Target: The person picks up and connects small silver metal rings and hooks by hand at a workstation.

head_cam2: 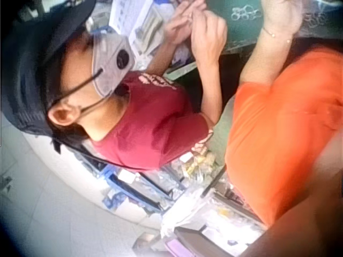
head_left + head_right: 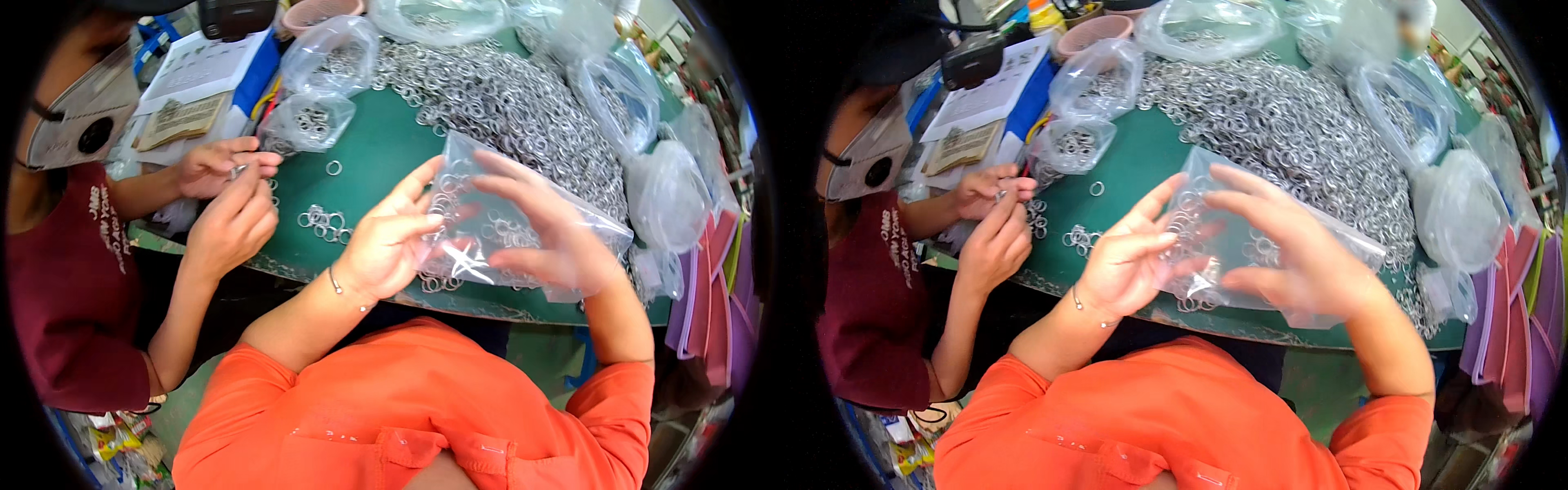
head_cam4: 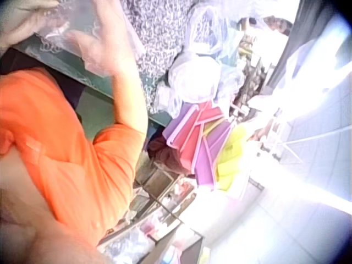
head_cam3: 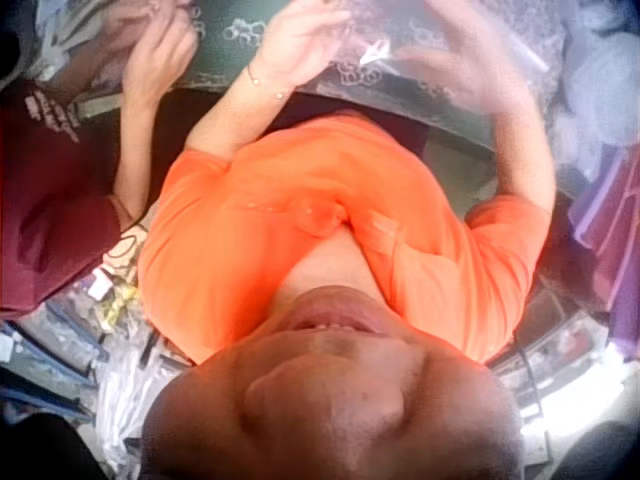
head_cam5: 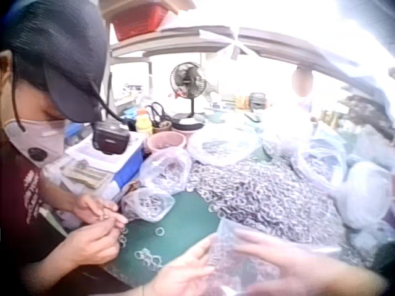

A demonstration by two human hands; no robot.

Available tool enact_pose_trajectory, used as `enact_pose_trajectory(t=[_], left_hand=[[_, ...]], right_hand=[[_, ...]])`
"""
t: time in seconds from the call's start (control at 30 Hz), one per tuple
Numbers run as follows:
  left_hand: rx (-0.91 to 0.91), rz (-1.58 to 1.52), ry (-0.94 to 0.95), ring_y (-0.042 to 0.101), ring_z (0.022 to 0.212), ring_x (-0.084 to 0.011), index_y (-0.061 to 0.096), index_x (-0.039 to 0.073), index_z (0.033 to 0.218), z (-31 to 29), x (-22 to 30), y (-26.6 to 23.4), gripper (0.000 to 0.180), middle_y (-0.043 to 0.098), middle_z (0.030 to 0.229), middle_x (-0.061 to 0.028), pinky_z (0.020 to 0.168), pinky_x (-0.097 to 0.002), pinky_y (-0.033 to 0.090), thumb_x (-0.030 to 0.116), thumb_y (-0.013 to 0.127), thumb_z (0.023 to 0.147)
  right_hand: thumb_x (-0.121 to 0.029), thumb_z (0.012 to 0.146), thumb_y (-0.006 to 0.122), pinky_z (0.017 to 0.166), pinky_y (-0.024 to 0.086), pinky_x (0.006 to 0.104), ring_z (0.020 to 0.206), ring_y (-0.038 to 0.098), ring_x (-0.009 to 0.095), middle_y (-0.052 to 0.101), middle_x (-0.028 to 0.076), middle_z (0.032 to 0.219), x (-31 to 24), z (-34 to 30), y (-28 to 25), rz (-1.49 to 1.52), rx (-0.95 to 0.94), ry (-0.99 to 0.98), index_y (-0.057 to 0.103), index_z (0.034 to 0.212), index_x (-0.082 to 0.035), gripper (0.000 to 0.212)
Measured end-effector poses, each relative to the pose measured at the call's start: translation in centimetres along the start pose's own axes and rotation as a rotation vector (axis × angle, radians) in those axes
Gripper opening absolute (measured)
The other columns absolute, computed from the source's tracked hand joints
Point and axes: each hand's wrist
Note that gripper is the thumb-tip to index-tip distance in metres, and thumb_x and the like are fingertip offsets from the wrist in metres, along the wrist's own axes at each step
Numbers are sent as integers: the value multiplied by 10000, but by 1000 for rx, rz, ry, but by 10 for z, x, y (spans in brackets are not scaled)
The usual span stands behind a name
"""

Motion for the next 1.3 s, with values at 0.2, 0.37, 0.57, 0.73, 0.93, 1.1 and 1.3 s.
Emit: enact_pose_trajectory(t=[0.2, 0.37, 0.57, 0.73, 0.93, 1.1, 1.3], left_hand=[[-54, 36, -60, 411, 1343, -336, 214, 1, 1493, 5, 5, 19, 619, 395, 1460, -168, 1064, -515, 383, 363, 372, 1016], [-157, 33, -23, 326, 1396, -354, 155, -47, 1493, 2, 18, 25, 858, 287, 1523, -214, 1110, -525, 317, 618, 300, 971], [243, 389, 238, 497, 1230, -260, 449, -37, 1316, 9, 13, 15, 408, 501, 1335, -178, 989, -381, 440, 216, 475, 997], [255, 208, 113, 542, 1166, -195, 499, -7, 1281, 21, 3, 5, 364, 565, 1255, -107, 971, -371, 454, 221, 506, 998], [176, 45, 118, 604, 984, -159, 582, 44, 1115, 30, -4, -1, 226, 631, 1086, -52, 881, -341, 494, 229, 538, 991], [517, 37, 187, 567, 787, -117, 593, 82, 1112, 49, 2, 9, 208, 607, 945, -10, 718, -287, 493, 244, 527, 999], [540, -20, 262, 435, 654, -88, 594, 105, 1132, 87, 32, -30, 189, 490, 833, 16, 573, -248, 382, 224, 519, 1006]], right_hand=[[-226, 852, 696, 1134, 273, 370, 1409, 306, 283, 320, 191, 1513, 7, 6, 50, 421, 288, 164, 325, 1458, 20, 752], [-304, 1029, 407, 1048, 402, 389, 1191, 526, 231, 527, 139, 1329, 23, 28, 68, 1285, 732, -80, 439, 1381, 10, 473], [-322, 1028, 416, 1085, 389, 467, 1255, 454, 355, 489, 241, 1320, 27, 36, 65, 2020, 791, -148, 443, 1303, 41, 457], [-315, 1021, 418, 1090, 389, 469, 1314, 394, 401, 397, 287, 1374, 13, 45, 70, 2253, 748, -140, 360, 1345, 52, 493], [-185, 993, 505, 1018, 478, 458, 1243, 485, 382, 480, 259, 1298, 15, 44, 77, 2336, 617, -60, 446, 1267, 40, 359], [-128, 967, 549, 972, 523, 442, 1157, 558, 362, 528, 233, 1257, 27, 35, 85, 2230, 663, 49, 503, 1195, 26, 279], [-115, 966, 537, 909, 554, 448, 1077, 605, 360, 589, 257, 1159, 39, 1, 81, 2146, 895, 89, 558, 1106, 35, 206]])
Point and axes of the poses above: each hand's wrist, its own z-axis towards the middle knuckle, its own y-axis out of the palm, x = y × z
